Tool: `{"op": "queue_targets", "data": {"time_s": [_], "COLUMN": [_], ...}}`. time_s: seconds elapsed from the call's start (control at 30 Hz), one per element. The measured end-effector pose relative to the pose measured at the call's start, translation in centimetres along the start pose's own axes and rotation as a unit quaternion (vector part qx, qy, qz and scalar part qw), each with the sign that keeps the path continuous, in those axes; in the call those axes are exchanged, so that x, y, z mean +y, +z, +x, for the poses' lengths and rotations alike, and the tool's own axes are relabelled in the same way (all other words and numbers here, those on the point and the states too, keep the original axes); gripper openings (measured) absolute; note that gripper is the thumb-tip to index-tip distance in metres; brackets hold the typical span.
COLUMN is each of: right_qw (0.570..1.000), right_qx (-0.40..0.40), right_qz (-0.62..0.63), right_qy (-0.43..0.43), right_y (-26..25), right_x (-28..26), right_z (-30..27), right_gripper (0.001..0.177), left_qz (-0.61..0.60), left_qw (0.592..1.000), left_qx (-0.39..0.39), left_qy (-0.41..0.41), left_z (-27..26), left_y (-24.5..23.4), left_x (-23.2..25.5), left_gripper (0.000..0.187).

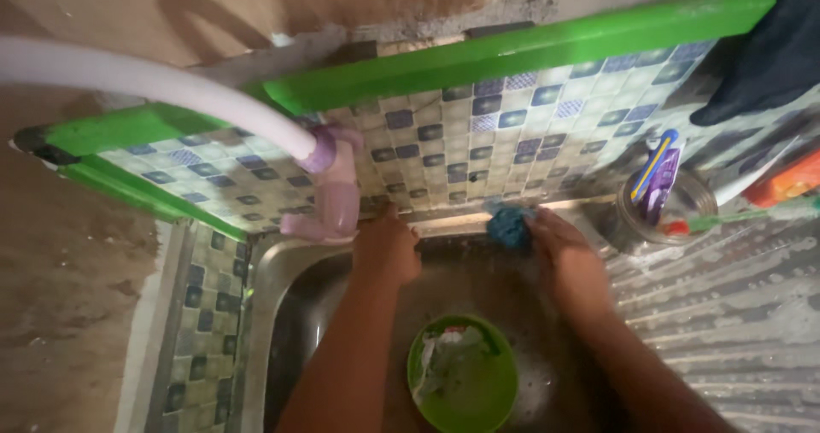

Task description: The person cleans a stainless steel sink and countertop using a blue sponge. They move a toothbrush holder and several bottles aside, scrub the surfaces with soapy water, and then rinse the sponge under the tap.

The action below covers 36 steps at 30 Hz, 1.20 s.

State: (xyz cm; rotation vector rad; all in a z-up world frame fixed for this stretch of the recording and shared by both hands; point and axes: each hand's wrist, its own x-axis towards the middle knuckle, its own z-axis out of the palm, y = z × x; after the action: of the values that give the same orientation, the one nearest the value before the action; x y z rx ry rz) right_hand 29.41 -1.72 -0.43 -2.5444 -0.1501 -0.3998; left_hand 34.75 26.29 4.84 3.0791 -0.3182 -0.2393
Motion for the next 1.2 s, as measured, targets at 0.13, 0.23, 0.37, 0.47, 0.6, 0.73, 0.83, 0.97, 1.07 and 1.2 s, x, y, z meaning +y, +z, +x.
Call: {"op": "queue_targets", "data": {"time_s": [0.13,0.23,0.37,0.47,0.6,0.73,0.83,0.97,1.07,1.2], "right_qw": [0.997,0.995,0.995,0.998,0.987,0.965,0.992,0.994,0.993,0.987], "right_qx": [0.004,-0.042,-0.101,0.056,0.161,0.064,-0.042,0.022,0.089,0.106], "right_qz": [-0.049,-0.046,0.013,0.021,-0.002,0.255,0.08,0.013,0.038,0.064], "right_qy": [-0.056,-0.083,-0.003,0.004,-0.012,-0.003,-0.087,-0.106,-0.073,-0.102], "right_y": [4.0,4.1,-0.6,-2.8,1.0,3.5,1.6,-0.9,-0.3,3.3], "right_x": [-2.5,-6.8,-7.9,-5.0,-4.3,-8.7,-8.4,-3.5,-1.8,-4.7], "right_z": [0.2,0.9,1.7,2.4,3.0,3.5,3.7,4.0,3.1,3.2], "right_gripper": [0.063,0.073,0.055,0.044,0.024,0.034,0.039,0.037,0.027,0.029], "left_qz": [-0.006,-0.054,-0.059,-0.061,-0.089,-0.083,-0.07,-0.063,-0.061,-0.061], "left_qw": [1.0,0.998,0.997,0.997,0.992,0.993,0.995,0.996,0.996,0.996], "left_qx": [-0.009,0.01,-0.011,-0.014,-0.018,-0.01,-0.013,-0.013,-0.009,-0.006], "left_qy": [-0.007,-0.038,-0.042,-0.048,-0.087,-0.084,-0.074,-0.063,-0.059,-0.06], "left_z": [0.3,0.3,0.1,0.3,0.5,0.4,0.6,0.5,0.4,0.2], "left_y": [0.4,0.8,0.6,0.2,0.3,0.6,0.5,0.4,0.4,0.2], "left_x": [-0.2,-0.3,-0.5,-0.5,-0.2,-0.2,-0.3,-0.5,-0.6,-0.6], "left_gripper": [0.03,0.042,0.052,0.055,0.061,0.059,0.057,0.054,0.052,0.05]}}
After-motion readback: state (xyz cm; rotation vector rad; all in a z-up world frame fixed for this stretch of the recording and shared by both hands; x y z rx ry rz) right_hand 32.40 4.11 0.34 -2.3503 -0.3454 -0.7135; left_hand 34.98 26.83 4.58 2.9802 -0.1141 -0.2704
